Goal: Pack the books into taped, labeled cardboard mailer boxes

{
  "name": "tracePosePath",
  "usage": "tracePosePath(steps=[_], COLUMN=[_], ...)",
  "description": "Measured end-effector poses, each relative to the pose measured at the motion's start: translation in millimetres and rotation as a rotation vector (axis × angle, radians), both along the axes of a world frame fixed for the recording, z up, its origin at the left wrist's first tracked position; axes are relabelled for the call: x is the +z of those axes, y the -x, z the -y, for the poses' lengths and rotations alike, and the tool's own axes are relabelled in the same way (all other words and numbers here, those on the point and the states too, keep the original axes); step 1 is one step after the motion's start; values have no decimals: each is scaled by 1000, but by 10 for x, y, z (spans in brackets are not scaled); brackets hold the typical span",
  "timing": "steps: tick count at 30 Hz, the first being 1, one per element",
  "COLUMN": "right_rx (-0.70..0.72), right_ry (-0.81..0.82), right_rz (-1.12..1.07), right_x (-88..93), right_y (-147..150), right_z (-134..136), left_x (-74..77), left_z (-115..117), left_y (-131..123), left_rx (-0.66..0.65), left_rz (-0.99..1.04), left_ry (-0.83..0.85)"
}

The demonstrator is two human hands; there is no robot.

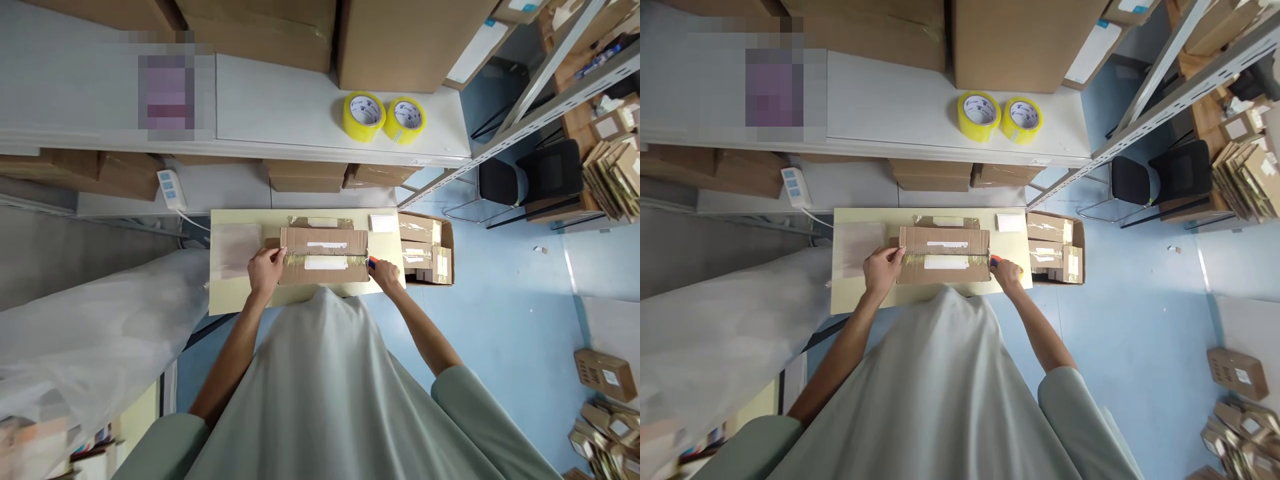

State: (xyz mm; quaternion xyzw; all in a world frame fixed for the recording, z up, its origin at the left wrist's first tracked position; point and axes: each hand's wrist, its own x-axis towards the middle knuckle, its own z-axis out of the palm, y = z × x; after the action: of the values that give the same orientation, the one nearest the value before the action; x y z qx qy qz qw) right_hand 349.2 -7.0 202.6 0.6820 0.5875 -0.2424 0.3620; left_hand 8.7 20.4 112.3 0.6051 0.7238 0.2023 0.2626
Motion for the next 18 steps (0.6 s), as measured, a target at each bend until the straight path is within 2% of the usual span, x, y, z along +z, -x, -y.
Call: tracePosePath(steps=[4,8,12,18], right_rx=[-167,-248,-165,169], right_ry=[-217,-454,-604,-800], right_rz=[75,7,-204,-453], right_x=[170,575,1007,1414], right_y=[-309,-408,-57,854], right_z=[12,-177,-542,-1394], left_x=[24,196,615,1449], left_z=[-4,-76,-288,-861], left_y=[-11,-55,-226,-544], left_rx=[45,82,-2,-199], left_rz=[56,106,203,277], left_ry=[43,-28,-246,-622])
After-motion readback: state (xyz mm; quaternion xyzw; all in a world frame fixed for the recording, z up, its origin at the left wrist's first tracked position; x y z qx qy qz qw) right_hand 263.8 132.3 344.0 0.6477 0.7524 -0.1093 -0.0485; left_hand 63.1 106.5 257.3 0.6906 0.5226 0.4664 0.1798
